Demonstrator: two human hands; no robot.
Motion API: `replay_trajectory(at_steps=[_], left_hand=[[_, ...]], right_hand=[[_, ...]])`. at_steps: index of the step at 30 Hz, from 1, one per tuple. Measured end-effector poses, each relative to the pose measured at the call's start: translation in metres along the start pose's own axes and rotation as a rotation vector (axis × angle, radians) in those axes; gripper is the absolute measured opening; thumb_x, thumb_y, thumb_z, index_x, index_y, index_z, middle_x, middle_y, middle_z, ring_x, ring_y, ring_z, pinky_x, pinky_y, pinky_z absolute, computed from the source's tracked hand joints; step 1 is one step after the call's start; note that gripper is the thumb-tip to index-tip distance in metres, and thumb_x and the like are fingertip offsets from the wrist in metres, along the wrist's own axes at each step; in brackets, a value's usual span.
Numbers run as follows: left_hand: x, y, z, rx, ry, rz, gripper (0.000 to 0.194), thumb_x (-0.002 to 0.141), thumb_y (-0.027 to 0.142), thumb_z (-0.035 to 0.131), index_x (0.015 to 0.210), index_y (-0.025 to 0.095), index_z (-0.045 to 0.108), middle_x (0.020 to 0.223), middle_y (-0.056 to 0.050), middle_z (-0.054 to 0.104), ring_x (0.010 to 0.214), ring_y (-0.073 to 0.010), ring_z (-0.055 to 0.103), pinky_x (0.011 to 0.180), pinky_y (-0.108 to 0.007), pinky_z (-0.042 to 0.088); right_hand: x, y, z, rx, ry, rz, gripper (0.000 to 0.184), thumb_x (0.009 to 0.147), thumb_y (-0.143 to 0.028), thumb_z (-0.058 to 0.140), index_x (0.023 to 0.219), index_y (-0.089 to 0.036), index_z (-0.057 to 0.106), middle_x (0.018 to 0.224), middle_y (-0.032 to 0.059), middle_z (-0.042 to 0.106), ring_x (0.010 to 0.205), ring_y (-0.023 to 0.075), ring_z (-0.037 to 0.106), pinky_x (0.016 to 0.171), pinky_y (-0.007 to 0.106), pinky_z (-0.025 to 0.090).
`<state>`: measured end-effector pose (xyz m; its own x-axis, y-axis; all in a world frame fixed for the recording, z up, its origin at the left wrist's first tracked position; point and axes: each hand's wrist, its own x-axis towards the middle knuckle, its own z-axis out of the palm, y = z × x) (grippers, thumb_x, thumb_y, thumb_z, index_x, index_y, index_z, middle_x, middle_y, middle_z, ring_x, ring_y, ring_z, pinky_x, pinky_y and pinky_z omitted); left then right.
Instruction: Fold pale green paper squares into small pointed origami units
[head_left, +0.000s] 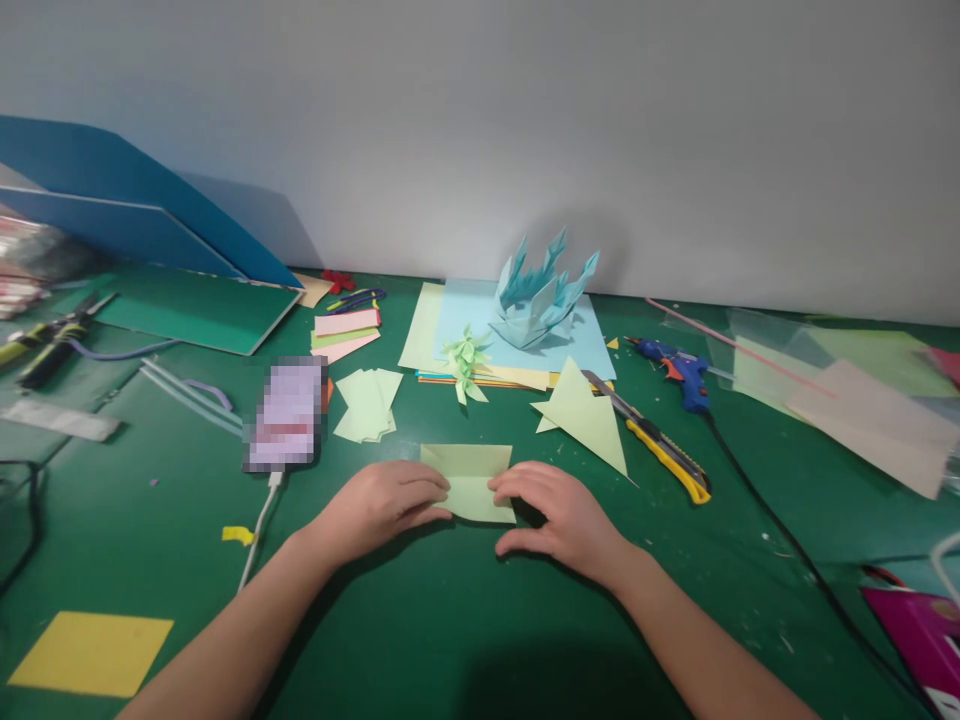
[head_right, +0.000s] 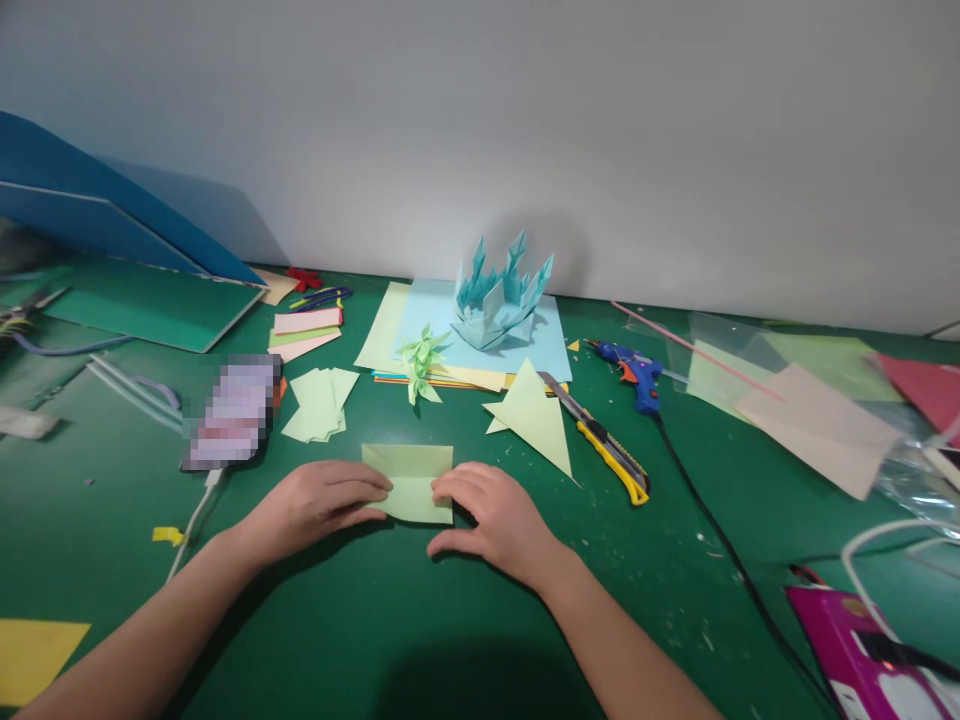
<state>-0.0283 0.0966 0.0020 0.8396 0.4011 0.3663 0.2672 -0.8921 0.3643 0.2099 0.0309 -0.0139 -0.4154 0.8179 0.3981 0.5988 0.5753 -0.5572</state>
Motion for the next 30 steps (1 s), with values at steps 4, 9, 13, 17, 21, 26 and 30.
replay_trajectory(at_steps=[4, 9, 13, 17, 21, 26, 30], left_hand=[[0.001, 0.001, -0.001, -0.025, -0.02, -0.021, 0.02, 0.088, 0.029, 0.051, 0.082, 0.016, 0.066, 0.086, -0.008, 0.072, 0.077, -0.0156, 0.067, 0.068, -0.024, 0.053], [0.003, 0.002, -0.007, -0.075, -0.11, -0.012, 0.024, 0.089, 0.028, 0.048, 0.081, 0.017, 0.067, 0.083, -0.007, 0.072, 0.077, -0.0157, 0.067, 0.068, -0.024, 0.051], [0.006, 0.003, -0.008, -0.025, -0.116, -0.073, 0.026, 0.09, 0.028, 0.046, 0.08, 0.017, 0.067, 0.078, -0.006, 0.07, 0.072, -0.0155, 0.065, 0.065, -0.024, 0.049], [0.007, 0.007, -0.004, 0.061, -0.089, -0.169, 0.027, 0.091, 0.031, 0.044, 0.082, 0.018, 0.066, 0.079, -0.004, 0.071, 0.071, -0.0158, 0.065, 0.064, -0.025, 0.048], [0.007, 0.011, 0.001, 0.095, -0.035, -0.245, 0.026, 0.09, 0.033, 0.045, 0.082, 0.018, 0.065, 0.078, -0.003, 0.071, 0.071, -0.0171, 0.065, 0.064, -0.027, 0.049], [0.006, 0.012, 0.007, 0.11, -0.004, -0.331, 0.024, 0.09, 0.026, 0.044, 0.085, 0.018, 0.065, 0.079, -0.004, 0.072, 0.07, -0.0172, 0.065, 0.064, -0.028, 0.05], [0.007, 0.013, 0.006, 0.089, 0.004, -0.336, 0.022, 0.089, 0.025, 0.045, 0.089, 0.018, 0.066, 0.082, -0.005, 0.072, 0.073, -0.0176, 0.066, 0.066, -0.028, 0.05]], right_hand=[[-0.003, 0.002, -0.001, -0.044, 0.003, -0.008, 0.014, 0.09, -0.025, 0.049, 0.08, -0.021, 0.058, 0.092, 0.0046, 0.071, 0.088, 0.0192, 0.064, 0.08, 0.033, 0.049], [-0.004, 0.003, -0.003, -0.05, -0.005, -0.065, 0.013, 0.09, -0.022, 0.05, 0.081, -0.021, 0.059, 0.087, 0.0036, 0.072, 0.084, 0.0185, 0.065, 0.075, 0.032, 0.049], [-0.002, 0.002, -0.003, -0.016, 0.036, -0.025, 0.012, 0.09, -0.022, 0.05, 0.084, -0.02, 0.06, 0.083, 0.0043, 0.071, 0.081, 0.0187, 0.063, 0.074, 0.031, 0.048], [0.001, 0.0, 0.001, -0.013, 0.064, 0.057, 0.014, 0.09, -0.021, 0.048, 0.081, -0.02, 0.059, 0.074, 0.0042, 0.067, 0.07, 0.0179, 0.059, 0.065, 0.029, 0.047], [0.002, -0.002, 0.004, -0.034, 0.095, 0.142, 0.01, 0.088, -0.019, 0.049, 0.086, -0.019, 0.059, 0.074, 0.0045, 0.066, 0.067, 0.0174, 0.059, 0.06, 0.028, 0.046], [0.001, -0.001, 0.006, -0.035, 0.059, 0.111, 0.015, 0.09, -0.017, 0.044, 0.088, -0.02, 0.059, 0.077, 0.0052, 0.067, 0.068, 0.0178, 0.059, 0.061, 0.029, 0.047], [0.001, 0.0, 0.007, -0.003, 0.074, 0.051, 0.016, 0.091, -0.019, 0.044, 0.094, -0.02, 0.06, 0.085, 0.0072, 0.068, 0.078, 0.0192, 0.059, 0.07, 0.031, 0.049]])
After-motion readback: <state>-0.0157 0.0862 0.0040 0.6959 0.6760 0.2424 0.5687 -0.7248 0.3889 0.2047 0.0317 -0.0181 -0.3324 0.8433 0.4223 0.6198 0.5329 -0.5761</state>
